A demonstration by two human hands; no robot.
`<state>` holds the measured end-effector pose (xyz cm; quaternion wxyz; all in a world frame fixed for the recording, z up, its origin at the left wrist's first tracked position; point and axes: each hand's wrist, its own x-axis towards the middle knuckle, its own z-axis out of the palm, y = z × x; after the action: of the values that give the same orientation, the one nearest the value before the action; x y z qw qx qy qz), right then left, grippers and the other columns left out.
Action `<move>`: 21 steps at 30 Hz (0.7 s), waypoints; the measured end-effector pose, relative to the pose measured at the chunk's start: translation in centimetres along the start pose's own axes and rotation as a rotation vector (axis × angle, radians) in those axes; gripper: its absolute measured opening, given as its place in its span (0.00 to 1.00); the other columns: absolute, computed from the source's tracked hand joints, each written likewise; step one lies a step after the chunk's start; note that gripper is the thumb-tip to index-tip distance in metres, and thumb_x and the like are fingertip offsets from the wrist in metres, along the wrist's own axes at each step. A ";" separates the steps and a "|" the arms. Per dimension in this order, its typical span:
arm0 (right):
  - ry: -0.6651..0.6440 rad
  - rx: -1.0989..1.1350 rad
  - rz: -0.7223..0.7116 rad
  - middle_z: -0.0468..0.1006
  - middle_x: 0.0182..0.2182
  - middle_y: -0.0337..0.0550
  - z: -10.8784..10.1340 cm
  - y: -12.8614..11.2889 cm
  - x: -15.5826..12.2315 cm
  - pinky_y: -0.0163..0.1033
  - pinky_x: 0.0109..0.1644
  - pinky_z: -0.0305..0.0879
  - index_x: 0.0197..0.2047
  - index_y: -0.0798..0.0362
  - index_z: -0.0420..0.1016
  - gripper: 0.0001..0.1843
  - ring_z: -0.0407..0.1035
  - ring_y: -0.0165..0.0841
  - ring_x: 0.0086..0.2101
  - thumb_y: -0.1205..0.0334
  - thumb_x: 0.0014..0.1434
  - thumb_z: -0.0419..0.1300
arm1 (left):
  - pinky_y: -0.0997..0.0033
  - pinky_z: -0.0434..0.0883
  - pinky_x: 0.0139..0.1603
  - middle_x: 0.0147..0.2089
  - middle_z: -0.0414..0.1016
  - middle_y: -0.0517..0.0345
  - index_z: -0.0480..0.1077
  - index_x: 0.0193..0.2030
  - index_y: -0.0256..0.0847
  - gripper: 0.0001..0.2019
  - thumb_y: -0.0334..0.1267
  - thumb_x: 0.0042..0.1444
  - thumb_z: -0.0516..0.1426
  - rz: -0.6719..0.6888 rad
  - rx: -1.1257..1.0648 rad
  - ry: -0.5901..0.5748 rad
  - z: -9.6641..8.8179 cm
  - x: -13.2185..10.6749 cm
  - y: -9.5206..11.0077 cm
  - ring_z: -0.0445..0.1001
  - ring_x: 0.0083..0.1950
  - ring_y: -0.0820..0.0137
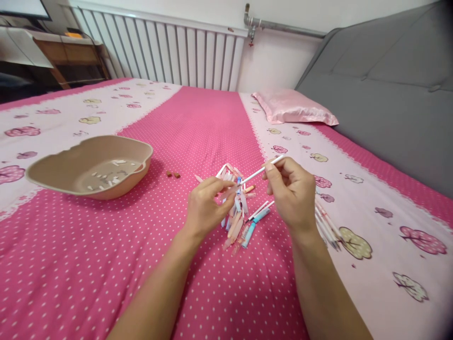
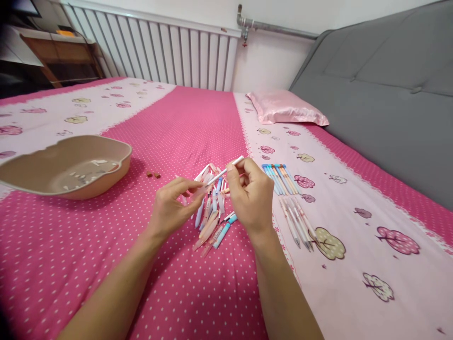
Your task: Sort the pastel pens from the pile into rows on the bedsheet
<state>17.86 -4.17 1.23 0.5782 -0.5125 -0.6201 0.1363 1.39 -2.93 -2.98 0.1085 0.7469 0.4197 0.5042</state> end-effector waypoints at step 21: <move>-0.349 -0.065 -0.059 0.78 0.42 0.41 0.4 -0.4 -0.8 0.38 0.38 0.71 0.58 0.47 0.67 0.21 0.72 0.29 0.30 0.66 0.63 0.50 | 0.73 0.70 0.29 0.27 0.76 0.57 0.75 0.34 0.37 0.05 0.34 0.51 0.60 -0.144 -0.203 0.007 -0.1 0.0 0.1 0.71 0.27 0.74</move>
<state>17.17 -4.79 1.02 0.4486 -0.4810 -0.7299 0.1859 1.42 -3.00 -2.84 0.2180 0.6983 0.4193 0.5376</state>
